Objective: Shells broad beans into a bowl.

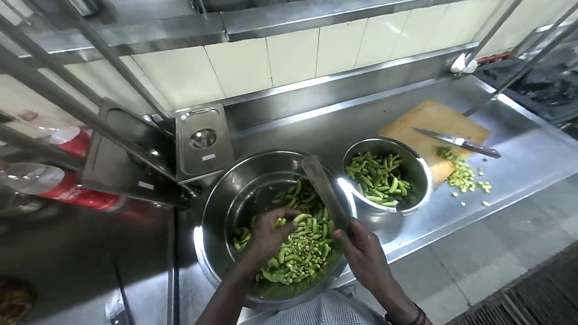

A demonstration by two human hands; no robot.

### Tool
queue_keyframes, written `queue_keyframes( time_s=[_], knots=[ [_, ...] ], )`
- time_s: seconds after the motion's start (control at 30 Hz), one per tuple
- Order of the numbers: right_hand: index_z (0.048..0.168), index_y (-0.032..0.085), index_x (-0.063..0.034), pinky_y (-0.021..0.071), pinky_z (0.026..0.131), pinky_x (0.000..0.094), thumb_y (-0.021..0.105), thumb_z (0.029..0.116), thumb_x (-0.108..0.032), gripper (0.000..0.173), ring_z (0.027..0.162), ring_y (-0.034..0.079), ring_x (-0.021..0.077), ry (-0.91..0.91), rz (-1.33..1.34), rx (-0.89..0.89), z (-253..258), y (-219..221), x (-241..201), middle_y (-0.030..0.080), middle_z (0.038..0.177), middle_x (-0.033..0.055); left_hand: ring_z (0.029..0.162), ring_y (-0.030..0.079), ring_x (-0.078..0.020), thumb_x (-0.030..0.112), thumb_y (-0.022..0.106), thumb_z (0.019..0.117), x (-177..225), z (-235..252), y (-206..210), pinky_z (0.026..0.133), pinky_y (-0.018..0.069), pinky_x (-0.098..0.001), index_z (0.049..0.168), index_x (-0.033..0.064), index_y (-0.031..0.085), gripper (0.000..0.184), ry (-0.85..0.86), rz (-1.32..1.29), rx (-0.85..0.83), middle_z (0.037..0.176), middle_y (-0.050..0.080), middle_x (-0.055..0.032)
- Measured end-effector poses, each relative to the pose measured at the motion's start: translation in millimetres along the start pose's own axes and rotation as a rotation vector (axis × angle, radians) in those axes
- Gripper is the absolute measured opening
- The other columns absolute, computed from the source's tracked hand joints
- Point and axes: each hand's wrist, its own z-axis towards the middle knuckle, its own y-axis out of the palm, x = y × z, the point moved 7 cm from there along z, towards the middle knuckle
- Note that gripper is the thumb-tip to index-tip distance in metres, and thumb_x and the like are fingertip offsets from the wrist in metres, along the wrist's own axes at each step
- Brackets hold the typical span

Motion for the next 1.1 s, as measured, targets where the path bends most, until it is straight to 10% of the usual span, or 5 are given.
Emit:
queue_keyframes(
  time_s=[0.2, 0.5, 0.7, 0.9, 1.1],
  knots=[
    [0.101, 0.068, -0.0164, 0.0563, 0.062, 0.0296, 0.077, 0.0864, -0.048, 0.036, 0.068, 0.063, 0.0077, -0.003, 0.061, -0.145, 2.2, 19.2, -18.5, 0.066, 0.079, -0.0049, 0.065, 0.064, -0.015, 0.004, 0.07, 0.0918, 15.0, -39.7, 17.8, 0.059, 0.0575, -0.0277, 0.11, 0.0145, 0.077, 0.022, 0.058, -0.253, -0.063, 0.103, 0.073, -0.004],
    [0.095, 0.065, -0.0142, 0.0481, 0.05, 0.0231, 0.074, 0.0903, -0.048, 0.035, 0.054, 0.055, 0.005, -0.065, 0.046, -0.174, 1.9, 28.7, -27.2, 0.059, 0.067, -0.0053, 0.065, 0.064, -0.013, 0.008, 0.071, 0.0922, 15.4, -45.1, 23.1, 0.059, 0.0576, -0.0264, 0.108, 0.0148, 0.076, 0.018, 0.196, -0.271, -0.056, 0.099, 0.072, -0.0023],
    [0.091, 0.067, -0.0154, 0.0442, 0.048, 0.0215, 0.064, 0.0958, -0.056, 0.041, 0.052, 0.051, 0.0031, -0.077, 0.075, -0.198, -2.7, 34.6, -27.8, 0.056, 0.064, -0.0065, 0.075, 0.068, -0.0139, 0.005, 0.067, 0.0902, 16.6, -49.4, 18.8, 0.065, 0.0614, -0.0301, 0.104, 0.019, 0.074, 0.021, 0.25, -0.186, 0.153, 0.106, 0.071, 0.0012],
    [0.085, 0.061, -0.0158, 0.0435, 0.047, 0.0294, 0.043, 0.1043, -0.059, 0.05, 0.05, 0.047, 0.0085, -0.113, -0.021, -0.125, 2.2, 26.0, -24.1, 0.048, 0.061, -0.0041, 0.058, 0.056, -0.014, 0.0, 0.06, 0.0945, -0.2, -45.0, 10.2, 0.054, 0.0543, -0.0277, 0.109, 0.0077, 0.071, 0.02, -0.031, -0.799, 0.109, 0.096, 0.065, -0.0121],
    [0.101, 0.064, -0.0154, 0.0511, 0.057, 0.025, 0.077, 0.0855, -0.051, 0.041, 0.062, 0.055, 0.0044, -0.128, -0.076, -0.206, 1.2, 34.0, -31.3, 0.059, 0.075, -0.0062, 0.057, 0.055, -0.0114, 0.007, 0.059, 0.0966, -8.0, -45.3, 21.1, 0.053, 0.0521, -0.0248, 0.108, 0.0052, 0.069, 0.015, -0.16, -1.028, -0.002, 0.087, 0.062, -0.0111]
  ],
)
